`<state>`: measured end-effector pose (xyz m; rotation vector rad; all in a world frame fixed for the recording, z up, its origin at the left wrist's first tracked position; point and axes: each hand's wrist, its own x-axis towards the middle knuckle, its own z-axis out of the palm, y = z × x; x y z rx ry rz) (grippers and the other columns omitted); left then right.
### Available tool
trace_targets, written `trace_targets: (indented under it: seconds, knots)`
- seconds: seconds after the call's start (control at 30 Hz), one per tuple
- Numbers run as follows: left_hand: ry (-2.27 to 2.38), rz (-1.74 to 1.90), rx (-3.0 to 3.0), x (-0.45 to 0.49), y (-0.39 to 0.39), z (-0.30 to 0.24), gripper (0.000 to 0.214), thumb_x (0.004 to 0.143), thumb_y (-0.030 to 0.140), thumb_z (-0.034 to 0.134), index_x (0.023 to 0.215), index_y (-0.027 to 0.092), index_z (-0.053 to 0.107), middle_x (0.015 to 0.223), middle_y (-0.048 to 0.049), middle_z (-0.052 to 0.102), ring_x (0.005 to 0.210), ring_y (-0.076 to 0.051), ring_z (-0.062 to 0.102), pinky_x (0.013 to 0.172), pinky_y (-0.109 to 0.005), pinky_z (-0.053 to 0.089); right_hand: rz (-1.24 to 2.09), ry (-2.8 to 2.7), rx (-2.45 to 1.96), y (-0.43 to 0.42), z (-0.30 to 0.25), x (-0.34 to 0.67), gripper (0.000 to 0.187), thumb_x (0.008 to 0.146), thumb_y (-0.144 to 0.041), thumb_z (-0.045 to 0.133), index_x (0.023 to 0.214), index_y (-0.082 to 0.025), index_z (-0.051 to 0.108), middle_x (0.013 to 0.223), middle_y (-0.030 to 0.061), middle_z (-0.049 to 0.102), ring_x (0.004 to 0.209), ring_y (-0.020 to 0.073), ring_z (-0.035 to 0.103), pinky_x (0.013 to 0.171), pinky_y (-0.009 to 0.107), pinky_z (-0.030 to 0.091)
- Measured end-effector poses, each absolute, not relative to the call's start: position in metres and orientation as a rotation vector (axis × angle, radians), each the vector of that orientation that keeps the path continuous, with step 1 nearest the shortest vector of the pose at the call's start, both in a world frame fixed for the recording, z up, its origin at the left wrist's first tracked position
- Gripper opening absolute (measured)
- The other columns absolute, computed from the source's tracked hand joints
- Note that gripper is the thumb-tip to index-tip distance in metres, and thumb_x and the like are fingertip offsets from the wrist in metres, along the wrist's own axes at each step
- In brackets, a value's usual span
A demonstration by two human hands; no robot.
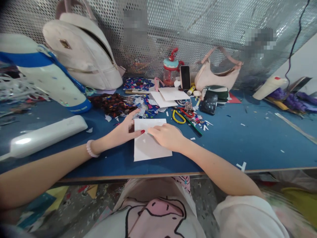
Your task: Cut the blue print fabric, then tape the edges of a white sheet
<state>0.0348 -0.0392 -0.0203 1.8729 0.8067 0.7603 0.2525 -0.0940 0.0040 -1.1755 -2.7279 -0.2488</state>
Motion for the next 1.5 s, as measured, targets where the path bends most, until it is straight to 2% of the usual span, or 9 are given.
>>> trace_targets:
  seconds: [0.17, 0.27, 0.4, 0.5, 0.67, 0.83, 1.0, 1.17, 1.5]
  knots:
    - [0.867, 0.688, 2.431, 0.03, -0.037, -0.022, 0.074, 0.083, 0.042, 0.063, 0.145, 0.019, 0.028, 0.153, -0.0146, 0.031, 0.141, -0.03, 0.031, 0.115, -0.049, 0.03, -0.317, -2.726, -1.154, -0.093, -0.008, 0.249, 0.025, 0.096, -0.015, 0.036, 0.103, -0.018, 0.06, 0.102, 0.0088, 0.063, 0.064, 0.0125, 0.051, 0.061, 0.027, 0.035]
    - [0.844, 0.636, 2.627, 0.029, -0.04, -0.02, 0.052, 0.086, 0.04, 0.06, 0.131, 0.02, 0.044, 0.146, -0.014, 0.04, 0.138, -0.029, 0.034, 0.114, -0.05, 0.031, -0.36, -2.726, -1.163, -0.093, -0.013, 0.246, 0.026, 0.096, -0.017, 0.035, 0.102, -0.017, 0.06, 0.1, 0.0093, 0.061, 0.061, 0.0126, 0.047, 0.059, 0.027, 0.034]
    - [0.81, 0.592, 2.775, 0.029, -0.043, -0.014, 0.013, 0.092, 0.028, 0.049, 0.093, 0.021, 0.061, 0.132, -0.0087, 0.052, 0.127, -0.026, 0.045, 0.113, -0.055, 0.023, -0.316, -2.678, -1.182, -0.093, -0.011, 0.248, 0.025, 0.095, -0.018, 0.037, 0.102, -0.017, 0.06, 0.1, 0.0092, 0.059, 0.061, 0.0121, 0.045, 0.058, 0.027, 0.034]
    - [0.824, 0.602, 2.792, 0.029, -0.043, -0.01, 0.017, 0.093, 0.021, 0.045, 0.087, 0.021, 0.061, 0.127, -0.0071, 0.055, 0.125, -0.024, 0.047, 0.114, -0.057, 0.015, -0.286, -2.645, -1.195, -0.093, -0.007, 0.253, 0.023, 0.094, -0.017, 0.038, 0.099, -0.017, 0.061, 0.101, 0.0089, 0.058, 0.06, 0.0114, 0.044, 0.058, 0.026, 0.032]
    - [0.787, 0.597, 2.775, 0.029, -0.04, -0.013, 0.016, 0.091, 0.027, 0.05, 0.102, 0.021, 0.059, 0.129, -0.01, 0.054, 0.125, -0.026, 0.046, 0.113, -0.056, 0.019, -0.265, -2.621, -1.176, -0.093, -0.005, 0.255, 0.023, 0.093, -0.016, 0.039, 0.098, -0.016, 0.062, 0.101, 0.009, 0.06, 0.062, 0.0128, 0.047, 0.06, 0.027, 0.034]
    - [0.72, 0.582, 2.789, 0.029, -0.04, -0.012, 0.02, 0.094, 0.024, 0.042, 0.091, 0.022, 0.062, 0.125, -0.0065, 0.057, 0.121, -0.024, 0.05, 0.114, -0.055, 0.016, -0.252, -2.598, -1.104, -0.094, -0.006, 0.253, 0.023, 0.094, -0.016, 0.039, 0.096, -0.016, 0.062, 0.101, 0.0093, 0.062, 0.065, 0.0138, 0.05, 0.061, 0.027, 0.036]
    - [0.751, 0.627, 2.757, 0.029, -0.04, -0.01, 0.015, 0.091, 0.025, 0.048, 0.098, 0.021, 0.062, 0.123, -0.0079, 0.058, 0.12, -0.025, 0.051, 0.113, -0.053, 0.022, -0.254, -2.589, -1.067, -0.094, -0.006, 0.254, 0.023, 0.093, -0.016, 0.04, 0.095, -0.015, 0.063, 0.097, 0.0091, 0.062, 0.067, 0.014, 0.051, 0.061, 0.027, 0.037]
    - [0.689, 0.636, 2.837, 0.027, -0.04, -0.012, 0.022, 0.094, 0.024, 0.043, 0.091, 0.022, 0.064, 0.126, -0.0066, 0.056, 0.117, -0.023, 0.053, 0.115, -0.056, 0.01, -0.256, -2.585, -1.064, -0.093, -0.006, 0.254, 0.022, 0.093, -0.016, 0.041, 0.095, -0.016, 0.062, 0.096, 0.0084, 0.063, 0.071, 0.015, 0.053, 0.064, 0.028, 0.038]
    - [0.738, 0.664, 2.814, 0.029, -0.044, -0.007, 0.015, 0.089, 0.023, 0.045, 0.086, 0.019, 0.059, 0.125, -0.0102, 0.058, 0.119, -0.025, 0.053, 0.113, -0.055, 0.018, -0.233, -2.541, -1.093, -0.093, -0.005, 0.254, 0.022, 0.093, -0.018, 0.041, 0.095, -0.017, 0.063, 0.095, 0.0074, 0.063, 0.074, 0.0159, 0.055, 0.066, 0.028, 0.037]
